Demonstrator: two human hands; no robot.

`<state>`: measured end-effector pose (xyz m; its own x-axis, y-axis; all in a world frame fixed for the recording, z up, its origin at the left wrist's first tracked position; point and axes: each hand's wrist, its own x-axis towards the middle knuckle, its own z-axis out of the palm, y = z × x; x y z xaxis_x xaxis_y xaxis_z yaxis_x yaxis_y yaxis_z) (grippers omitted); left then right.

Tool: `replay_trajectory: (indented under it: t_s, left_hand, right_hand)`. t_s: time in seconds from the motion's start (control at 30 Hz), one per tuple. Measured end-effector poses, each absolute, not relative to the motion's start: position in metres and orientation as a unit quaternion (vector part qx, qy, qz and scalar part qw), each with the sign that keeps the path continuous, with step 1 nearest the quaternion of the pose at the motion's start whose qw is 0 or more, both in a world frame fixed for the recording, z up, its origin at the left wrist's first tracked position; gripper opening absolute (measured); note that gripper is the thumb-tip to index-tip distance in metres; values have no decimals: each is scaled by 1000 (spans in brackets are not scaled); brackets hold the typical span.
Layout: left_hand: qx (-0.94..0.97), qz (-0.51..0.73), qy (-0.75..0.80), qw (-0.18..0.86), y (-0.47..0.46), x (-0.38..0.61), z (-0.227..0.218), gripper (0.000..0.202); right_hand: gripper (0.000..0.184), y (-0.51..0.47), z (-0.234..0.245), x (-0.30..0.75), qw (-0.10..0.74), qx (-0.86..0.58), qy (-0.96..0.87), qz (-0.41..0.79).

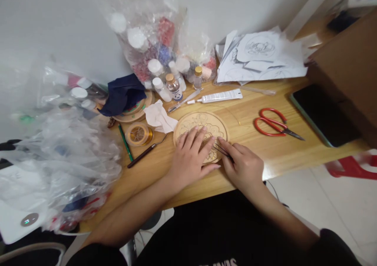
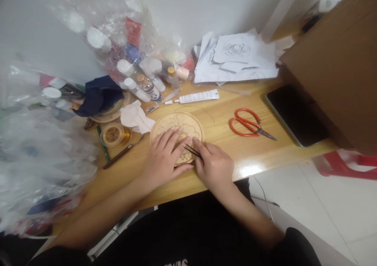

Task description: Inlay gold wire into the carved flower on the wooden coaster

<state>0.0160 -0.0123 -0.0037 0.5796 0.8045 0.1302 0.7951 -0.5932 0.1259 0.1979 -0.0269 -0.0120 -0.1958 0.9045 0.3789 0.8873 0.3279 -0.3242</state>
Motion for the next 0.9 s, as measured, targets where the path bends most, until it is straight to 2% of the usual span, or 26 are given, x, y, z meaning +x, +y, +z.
replay_trajectory:
  t_s: [0.27,0.9]
  left_hand:
    - [882,80,463,36,-13,17,-5,75]
    - [889,77,450,31,-12,17,-1,68]
  right_hand:
    - [32,-26,-11,198,251,-579,-775,10]
    - [31,-26,-12,198,266,-576,-773,10]
